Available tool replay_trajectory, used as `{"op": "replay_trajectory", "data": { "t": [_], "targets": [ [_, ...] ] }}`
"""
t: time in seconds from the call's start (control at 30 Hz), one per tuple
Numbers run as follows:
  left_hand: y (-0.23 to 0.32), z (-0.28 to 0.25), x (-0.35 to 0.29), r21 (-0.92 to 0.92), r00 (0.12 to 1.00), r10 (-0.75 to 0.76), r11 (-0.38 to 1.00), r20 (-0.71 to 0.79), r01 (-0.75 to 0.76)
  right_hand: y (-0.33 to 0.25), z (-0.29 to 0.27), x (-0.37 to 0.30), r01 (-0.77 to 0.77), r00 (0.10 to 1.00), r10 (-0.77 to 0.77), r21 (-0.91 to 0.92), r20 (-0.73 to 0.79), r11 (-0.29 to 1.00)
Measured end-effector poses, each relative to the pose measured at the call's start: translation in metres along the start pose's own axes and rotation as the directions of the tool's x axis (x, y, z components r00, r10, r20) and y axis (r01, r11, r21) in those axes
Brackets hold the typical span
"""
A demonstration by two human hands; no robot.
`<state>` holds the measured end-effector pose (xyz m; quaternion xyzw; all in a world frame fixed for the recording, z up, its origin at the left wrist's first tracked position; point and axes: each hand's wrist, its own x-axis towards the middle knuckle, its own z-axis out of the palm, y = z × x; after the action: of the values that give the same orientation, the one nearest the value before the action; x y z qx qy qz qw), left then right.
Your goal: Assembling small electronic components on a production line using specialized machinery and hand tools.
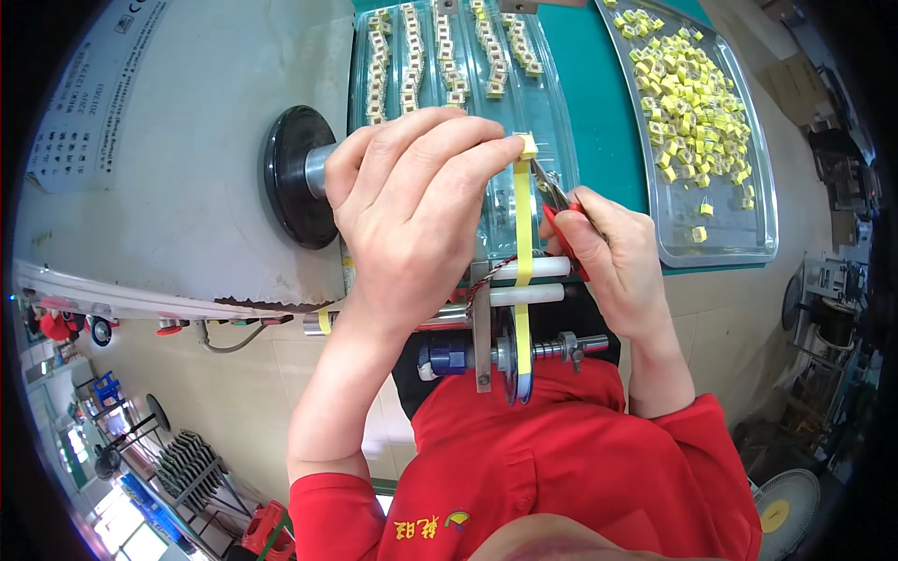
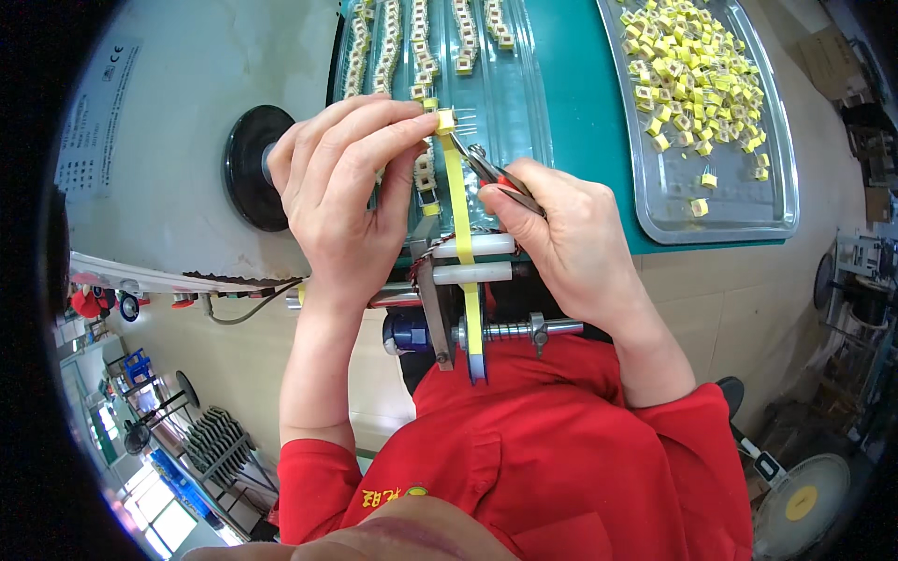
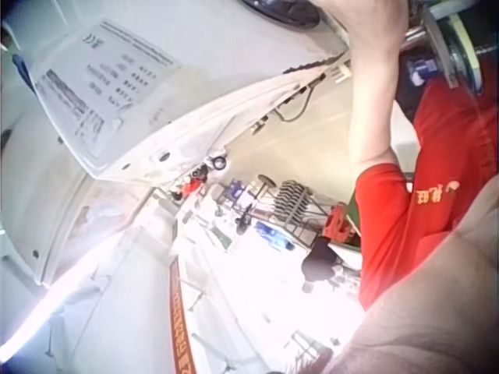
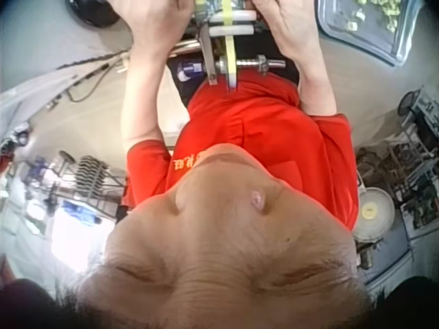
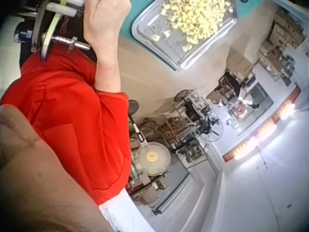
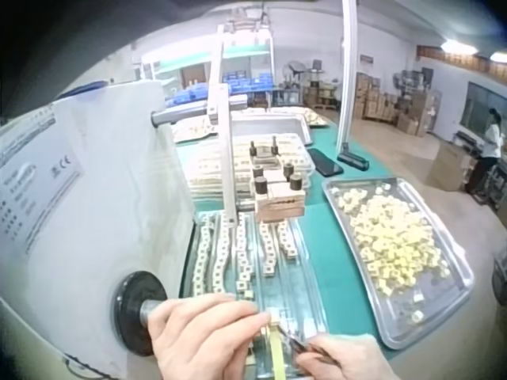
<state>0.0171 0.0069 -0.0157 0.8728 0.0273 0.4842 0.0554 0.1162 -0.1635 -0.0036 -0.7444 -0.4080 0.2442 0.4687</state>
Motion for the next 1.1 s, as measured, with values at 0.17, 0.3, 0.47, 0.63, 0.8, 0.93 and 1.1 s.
{"op": "replay_trajectory", "data": {
  "t": [0.17, 0.3, 0.47, 0.63, 0.8, 0.93, 1.1],
  "targets": [
    [0.003, -0.006, 0.002, -0.028, 0.998, -0.034, 0.999, 0.055, 0.035, 0.005, 0.002, -0.001, 0.037, 0.998, -0.039, -0.023, -0.045, 0.999],
    [0.011, -0.013, 0.005, -0.067, 0.976, -0.156, 0.984, 0.15, 0.168, 0.002, -0.004, -0.006, 0.106, 0.993, -0.109, -0.093, -0.033, 0.99],
    [0.022, -0.012, 0.014, 0.02, 0.951, -0.25, 0.968, 0.18, 0.25, 0.008, -0.03, -0.013, 0.098, 0.97, -0.175, -0.387, -0.169, 0.917],
    [0.027, -0.014, 0.022, 0.037, 0.923, -0.306, 0.951, 0.233, 0.306, 0.022, -0.034, 0.003, 0.009, 0.927, -0.261, -0.681, -0.268, 0.732],
    [0.031, -0.01, 0.026, 0.039, 0.911, -0.348, 0.937, 0.222, 0.348, 0.038, -0.034, 0.014, 0.059, 0.873, -0.399, -0.75, -0.281, 0.659],
    [0.032, -0.014, 0.031, 0.026, 0.886, -0.379, 0.922, 0.265, 0.387, 0.024, -0.023, 0.012, 0.348, 0.888, -0.399, -0.232, -0.23, 0.908],
    [0.024, -0.02, 0.036, 0.037, 0.88, -0.318, 0.944, 0.353, 0.327, 0.018, 0.012, 0.021, 0.161, 0.984, -0.176, 0.268, 0.034, 0.95]
  ]
}}
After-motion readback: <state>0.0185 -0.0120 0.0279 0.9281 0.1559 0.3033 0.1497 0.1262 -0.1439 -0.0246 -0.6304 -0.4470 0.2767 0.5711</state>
